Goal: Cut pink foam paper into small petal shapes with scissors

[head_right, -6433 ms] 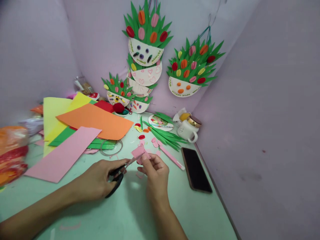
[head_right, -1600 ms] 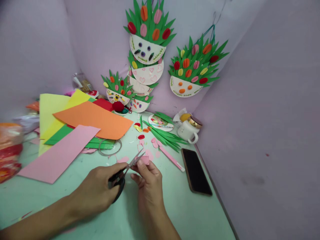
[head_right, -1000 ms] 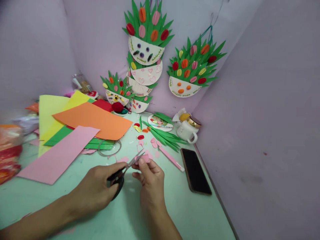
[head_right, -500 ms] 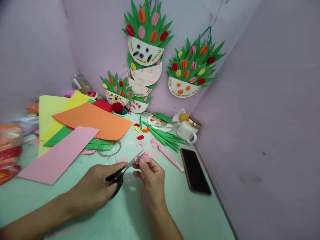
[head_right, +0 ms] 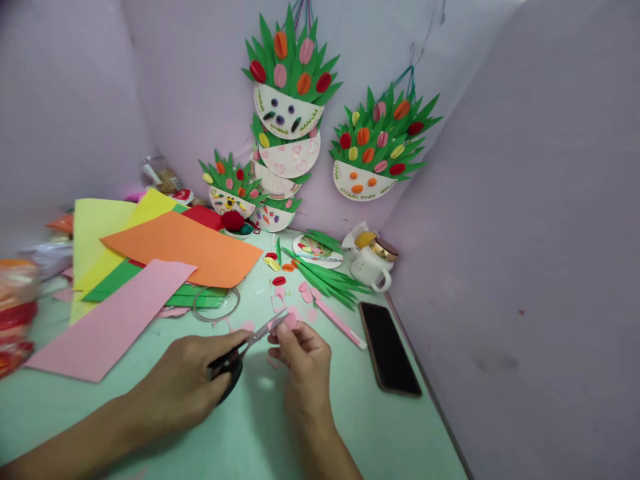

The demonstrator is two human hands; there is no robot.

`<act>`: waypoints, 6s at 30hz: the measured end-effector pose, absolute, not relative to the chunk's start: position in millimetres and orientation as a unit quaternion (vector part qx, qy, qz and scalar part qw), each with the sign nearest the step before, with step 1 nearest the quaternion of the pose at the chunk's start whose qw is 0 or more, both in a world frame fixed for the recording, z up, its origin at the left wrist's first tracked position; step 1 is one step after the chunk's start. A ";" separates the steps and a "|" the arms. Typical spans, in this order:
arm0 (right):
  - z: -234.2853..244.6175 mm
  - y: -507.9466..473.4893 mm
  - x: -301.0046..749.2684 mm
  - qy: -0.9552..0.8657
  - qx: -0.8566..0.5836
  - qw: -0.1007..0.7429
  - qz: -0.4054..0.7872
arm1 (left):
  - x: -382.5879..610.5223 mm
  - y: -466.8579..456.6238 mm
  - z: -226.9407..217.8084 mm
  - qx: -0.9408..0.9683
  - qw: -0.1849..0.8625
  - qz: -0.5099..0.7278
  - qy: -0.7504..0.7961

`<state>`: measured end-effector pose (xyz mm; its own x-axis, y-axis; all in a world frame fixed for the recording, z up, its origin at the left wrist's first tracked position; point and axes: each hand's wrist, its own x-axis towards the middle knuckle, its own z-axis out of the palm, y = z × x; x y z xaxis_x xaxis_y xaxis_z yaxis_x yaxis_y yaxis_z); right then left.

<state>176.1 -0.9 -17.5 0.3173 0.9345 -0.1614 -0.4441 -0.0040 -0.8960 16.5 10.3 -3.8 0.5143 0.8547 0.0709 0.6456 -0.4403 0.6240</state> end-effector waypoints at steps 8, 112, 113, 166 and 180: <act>-19.6 -0.9 181.2 -0.291 -0.474 0.649 0.519 | 17.2 11.6 5.8 0.825 0.294 0.178 0.448; -22.5 -1.8 172.4 -0.313 -0.454 0.633 0.544 | 15.6 11.9 16.2 0.825 0.344 0.145 0.424; -22.8 -1.8 172.8 -0.317 -0.453 0.634 0.541 | 15.4 11.7 16.1 0.826 0.342 0.145 0.423; -19.6 0.7 177.9 -0.307 -0.473 0.643 0.518 | 12.3 16.1 8.5 0.838 0.310 0.145 0.426; -21.5 -0.1 178.8 -0.302 -0.467 0.651 0.517 | 11.9 16.7 8.2 0.840 0.307 0.144 0.423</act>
<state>178.8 -0.1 -21.5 0.2830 0.9550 -0.0890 -0.3899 0.0298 -0.9204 11.9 16.7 8.2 0.6000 0.7998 -0.0180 0.6224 -0.4526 0.6385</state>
